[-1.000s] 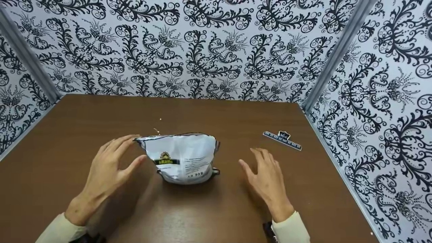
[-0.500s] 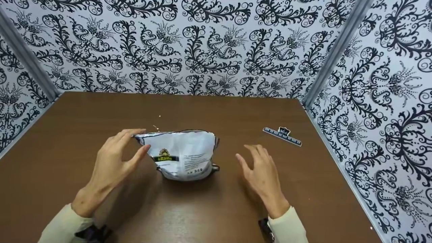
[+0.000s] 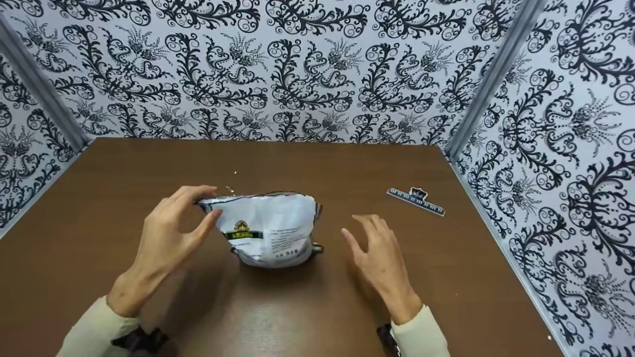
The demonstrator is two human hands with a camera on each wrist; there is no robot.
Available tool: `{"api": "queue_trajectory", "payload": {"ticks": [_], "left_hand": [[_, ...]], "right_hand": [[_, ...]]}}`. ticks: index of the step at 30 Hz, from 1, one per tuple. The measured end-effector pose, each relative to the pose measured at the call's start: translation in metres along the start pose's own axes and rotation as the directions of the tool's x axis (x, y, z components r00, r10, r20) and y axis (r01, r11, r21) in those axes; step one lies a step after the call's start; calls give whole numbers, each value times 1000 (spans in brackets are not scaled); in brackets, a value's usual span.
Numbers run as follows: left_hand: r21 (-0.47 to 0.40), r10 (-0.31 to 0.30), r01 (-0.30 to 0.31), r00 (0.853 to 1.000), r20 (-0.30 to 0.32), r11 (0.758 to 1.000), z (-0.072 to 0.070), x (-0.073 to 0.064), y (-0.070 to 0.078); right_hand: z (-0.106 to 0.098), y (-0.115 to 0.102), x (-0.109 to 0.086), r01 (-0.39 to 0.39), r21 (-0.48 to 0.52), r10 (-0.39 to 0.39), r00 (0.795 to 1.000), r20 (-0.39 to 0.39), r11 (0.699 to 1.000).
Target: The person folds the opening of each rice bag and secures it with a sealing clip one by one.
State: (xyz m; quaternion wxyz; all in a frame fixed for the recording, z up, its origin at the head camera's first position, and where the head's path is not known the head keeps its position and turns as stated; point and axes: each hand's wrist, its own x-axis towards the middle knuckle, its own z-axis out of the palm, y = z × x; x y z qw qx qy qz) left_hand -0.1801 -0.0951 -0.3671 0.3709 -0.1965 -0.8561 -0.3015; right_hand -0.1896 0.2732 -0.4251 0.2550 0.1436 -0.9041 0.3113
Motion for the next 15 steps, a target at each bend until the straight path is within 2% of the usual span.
{"api": "queue_trajectory", "payload": {"ticks": [15], "left_hand": [[12, 61, -61, 998, 0, 998, 3, 5, 7]], "right_hand": [[7, -6, -1, 8, 10, -8, 1000, 15, 1000]]}}
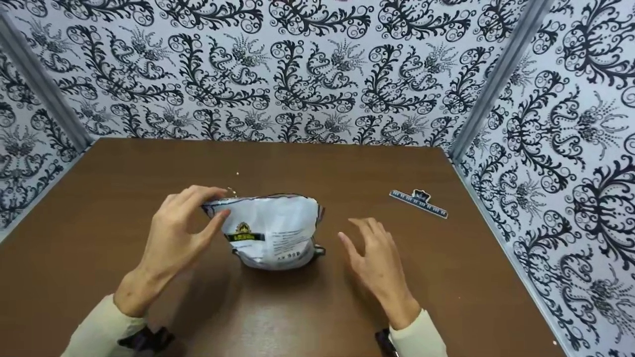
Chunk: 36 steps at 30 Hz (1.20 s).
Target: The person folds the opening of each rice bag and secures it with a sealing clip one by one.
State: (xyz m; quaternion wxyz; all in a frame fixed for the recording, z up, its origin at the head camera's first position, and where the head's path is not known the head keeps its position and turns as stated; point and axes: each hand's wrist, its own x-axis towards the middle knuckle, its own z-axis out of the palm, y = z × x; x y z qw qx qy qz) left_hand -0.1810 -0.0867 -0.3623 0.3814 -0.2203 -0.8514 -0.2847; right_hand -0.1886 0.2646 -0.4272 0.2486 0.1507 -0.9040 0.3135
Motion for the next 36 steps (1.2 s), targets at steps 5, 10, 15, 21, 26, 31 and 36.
{"api": "queue_trajectory", "payload": {"ticks": [5, 10, 15, 21, 26, 31, 36], "left_hand": [[1, 26, -26, 1000, 4, 1000, 6, -1, 7], [44, 69, -68, 998, -2, 997, 10, 4, 11], [94, 90, -90, 996, 6, 991, 9, 6, 12], [171, 119, -119, 993, 12, 978, 4, 13, 13], [204, 138, -138, 990, 17, 969, 4, 21, 16], [240, 133, -136, 991, 27, 961, 5, 23, 20], [284, 146, -155, 988, 50, 946, 8, 20, 26]], "right_hand": [[-3, 1, -6, -1, -16, 1, 1000, -6, 1000], [-4, 0, -7, 7, -9, -7, 1000, -24, 1000], [-2, -4, -5, 1, 1, -1, 1000, -16, 1000], [4, -9, 2, 31, 37, -31, 1000, 0, 999], [7, -12, 9, 93, 74, -91, 996, -26, 993], [11, -16, 10, 115, 96, -113, 993, -19, 989], [15, -21, 4, 113, 114, -112, 994, -12, 987]]}}
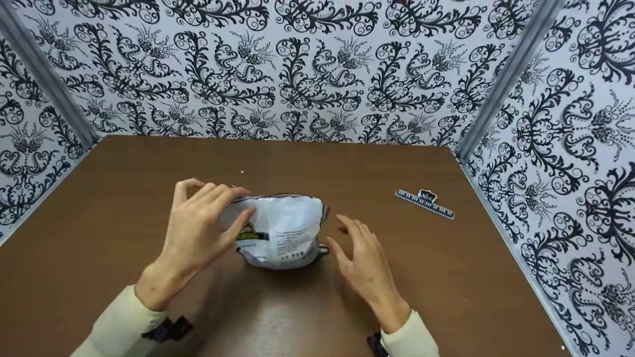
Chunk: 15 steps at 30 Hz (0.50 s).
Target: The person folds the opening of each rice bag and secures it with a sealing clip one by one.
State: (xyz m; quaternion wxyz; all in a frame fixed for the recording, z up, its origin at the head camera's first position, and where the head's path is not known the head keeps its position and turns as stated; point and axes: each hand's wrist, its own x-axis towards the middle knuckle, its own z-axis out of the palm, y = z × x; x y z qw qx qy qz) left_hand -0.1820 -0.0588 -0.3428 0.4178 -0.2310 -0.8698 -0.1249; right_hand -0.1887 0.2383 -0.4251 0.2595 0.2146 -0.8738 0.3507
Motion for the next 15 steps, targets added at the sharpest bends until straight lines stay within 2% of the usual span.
{"api": "queue_trajectory", "payload": {"ticks": [5, 11, 15], "left_hand": [[17, 34, -34, 999, 5, 999, 3, 3, 7], [-30, 63, -63, 998, 0, 998, 6, 7, 15], [-51, 54, -53, 999, 11, 997, 10, 9, 22]], "right_hand": [[3, -5, -3, -12, 38, 11, 1000, 3, 999], [7, -9, -1, 17, 82, -19, 1000, 17, 997], [7, -11, -1, 27, 98, -28, 999, 16, 995]]}}
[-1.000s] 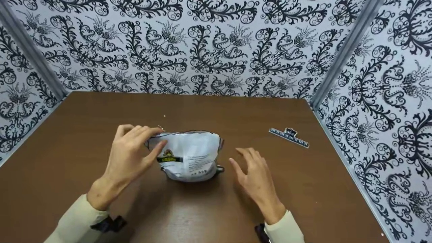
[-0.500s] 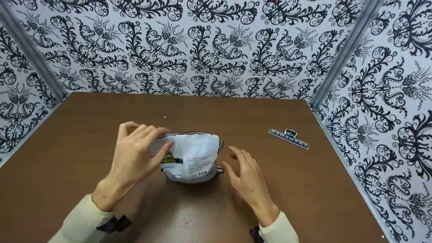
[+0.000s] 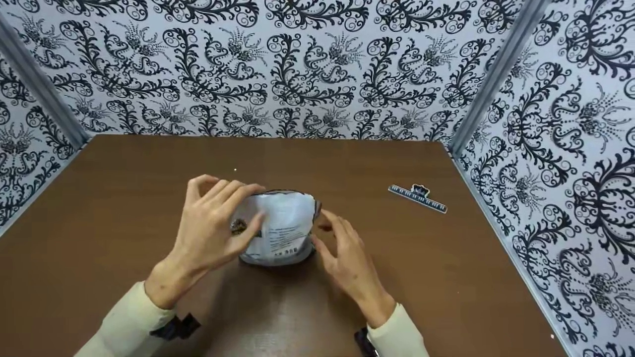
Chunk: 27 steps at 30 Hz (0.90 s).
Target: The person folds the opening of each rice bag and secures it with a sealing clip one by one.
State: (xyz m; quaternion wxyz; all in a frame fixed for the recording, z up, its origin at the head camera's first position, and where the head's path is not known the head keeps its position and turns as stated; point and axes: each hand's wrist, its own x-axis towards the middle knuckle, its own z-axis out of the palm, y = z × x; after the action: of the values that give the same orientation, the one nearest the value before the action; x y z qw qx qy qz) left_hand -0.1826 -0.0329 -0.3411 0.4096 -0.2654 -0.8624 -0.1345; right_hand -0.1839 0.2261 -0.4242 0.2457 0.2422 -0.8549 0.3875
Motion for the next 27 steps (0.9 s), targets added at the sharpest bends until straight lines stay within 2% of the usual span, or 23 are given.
{"api": "queue_trajectory", "payload": {"ticks": [9, 16, 27], "left_hand": [[-20, -21, 21, 1000, -3, 1000, 8, 3, 5], [-67, -31, 29, 999, -17, 997, 9, 5, 6], [-142, -45, 46, 999, 11, 989, 10, 10, 12]], "right_hand": [[2, -5, 1, -23, 42, 23, 1000, -2, 999], [6, -8, 5, 19, 89, -16, 999, -28, 996], [6, -10, 6, 79, 95, -67, 990, -123, 992]]}}
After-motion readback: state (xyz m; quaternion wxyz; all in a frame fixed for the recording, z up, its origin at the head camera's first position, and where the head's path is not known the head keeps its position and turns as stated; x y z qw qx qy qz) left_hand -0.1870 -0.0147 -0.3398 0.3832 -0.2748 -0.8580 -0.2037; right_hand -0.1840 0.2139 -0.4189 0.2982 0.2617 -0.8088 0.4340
